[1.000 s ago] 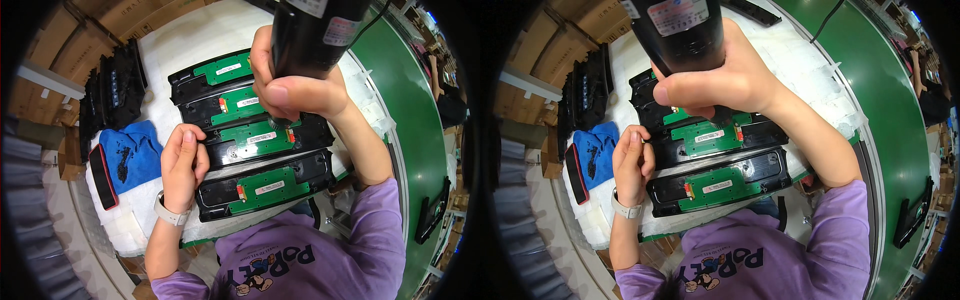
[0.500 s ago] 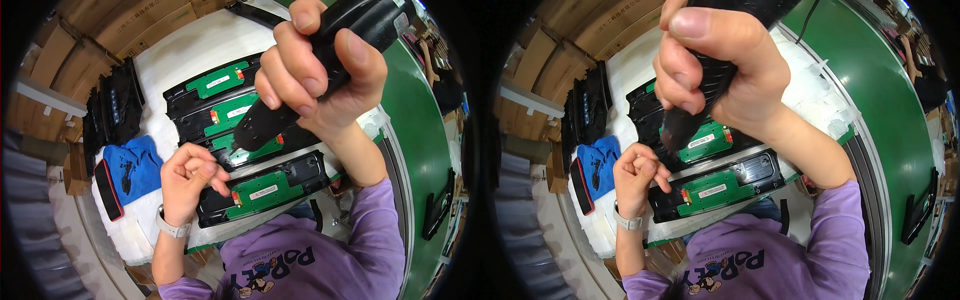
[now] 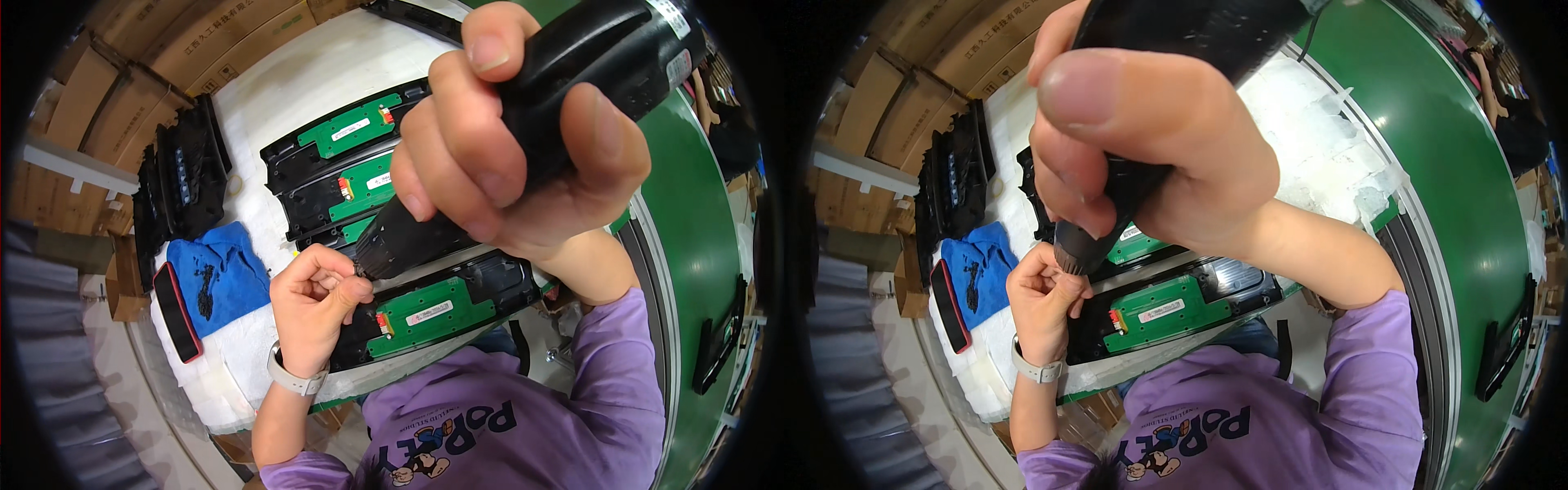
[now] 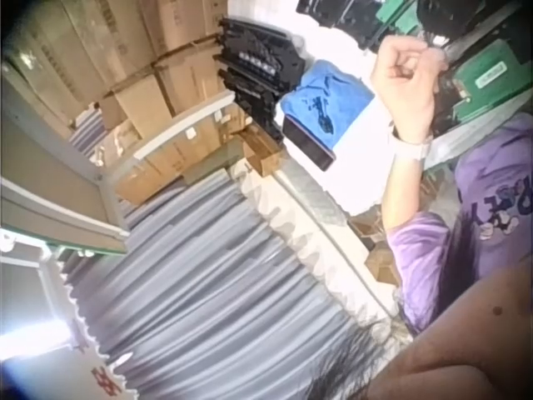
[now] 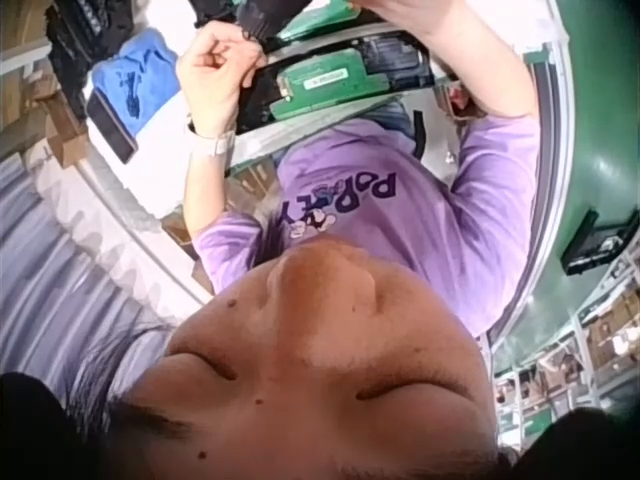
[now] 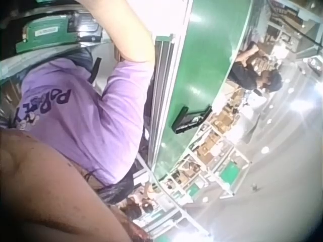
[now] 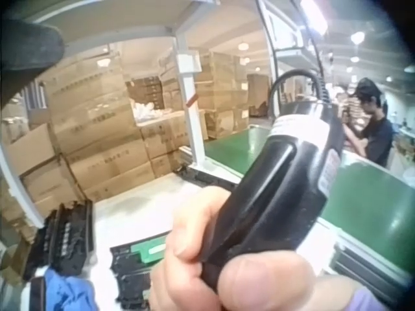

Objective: Assembling electronic components and driving screws into plastic housings at a factory workbench.

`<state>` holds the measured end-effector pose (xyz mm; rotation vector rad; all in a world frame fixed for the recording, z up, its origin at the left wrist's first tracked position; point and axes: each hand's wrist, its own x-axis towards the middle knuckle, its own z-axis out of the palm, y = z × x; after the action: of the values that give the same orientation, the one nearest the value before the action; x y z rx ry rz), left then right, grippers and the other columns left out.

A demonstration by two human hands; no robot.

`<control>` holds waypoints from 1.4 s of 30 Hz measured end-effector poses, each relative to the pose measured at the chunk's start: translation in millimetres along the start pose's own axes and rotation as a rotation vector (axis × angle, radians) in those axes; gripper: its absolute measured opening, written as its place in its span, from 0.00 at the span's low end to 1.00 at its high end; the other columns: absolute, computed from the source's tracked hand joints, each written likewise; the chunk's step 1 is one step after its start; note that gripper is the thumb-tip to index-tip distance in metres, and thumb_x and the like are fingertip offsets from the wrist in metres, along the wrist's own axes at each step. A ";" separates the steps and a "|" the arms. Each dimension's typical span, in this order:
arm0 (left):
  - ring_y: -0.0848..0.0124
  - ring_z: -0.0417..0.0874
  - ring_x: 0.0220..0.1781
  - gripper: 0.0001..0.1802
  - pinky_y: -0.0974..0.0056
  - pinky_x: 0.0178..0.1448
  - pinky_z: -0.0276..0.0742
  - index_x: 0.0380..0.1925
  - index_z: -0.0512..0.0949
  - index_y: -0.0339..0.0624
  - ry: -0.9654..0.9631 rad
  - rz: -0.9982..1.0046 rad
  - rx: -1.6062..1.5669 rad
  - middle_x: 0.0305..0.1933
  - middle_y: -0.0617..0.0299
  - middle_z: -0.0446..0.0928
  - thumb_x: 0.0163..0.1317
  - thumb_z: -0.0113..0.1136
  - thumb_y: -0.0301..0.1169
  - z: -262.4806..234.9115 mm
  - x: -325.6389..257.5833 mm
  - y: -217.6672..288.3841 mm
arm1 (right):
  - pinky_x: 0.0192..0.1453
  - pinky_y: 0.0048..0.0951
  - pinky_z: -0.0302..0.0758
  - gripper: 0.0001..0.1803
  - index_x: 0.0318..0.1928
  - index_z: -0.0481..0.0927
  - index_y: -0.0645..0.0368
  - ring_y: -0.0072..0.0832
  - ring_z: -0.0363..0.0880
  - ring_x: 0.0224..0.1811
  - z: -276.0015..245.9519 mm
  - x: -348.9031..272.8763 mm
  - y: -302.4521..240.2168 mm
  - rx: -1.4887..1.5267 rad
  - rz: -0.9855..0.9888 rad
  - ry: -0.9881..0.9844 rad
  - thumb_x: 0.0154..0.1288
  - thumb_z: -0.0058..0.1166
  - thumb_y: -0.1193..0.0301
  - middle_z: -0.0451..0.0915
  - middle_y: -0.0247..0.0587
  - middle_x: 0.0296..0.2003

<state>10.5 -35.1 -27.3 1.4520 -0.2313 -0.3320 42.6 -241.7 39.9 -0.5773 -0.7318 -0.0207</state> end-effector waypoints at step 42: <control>0.53 0.78 0.47 0.09 0.59 0.50 0.75 0.34 0.79 0.33 -0.035 0.550 1.079 0.41 0.49 0.78 0.51 0.60 0.20 -14.8 46.5 -2.4 | 0.18 0.20 0.61 0.19 0.40 0.64 0.60 0.18 0.63 0.12 -39.8 4.4 -40.4 -0.706 0.130 -0.047 0.55 0.55 0.63 0.64 0.30 0.15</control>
<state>58.8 -38.1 -33.4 2.3386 -0.9147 0.2831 62.2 -295.2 38.8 -1.3013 -0.7250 -0.1497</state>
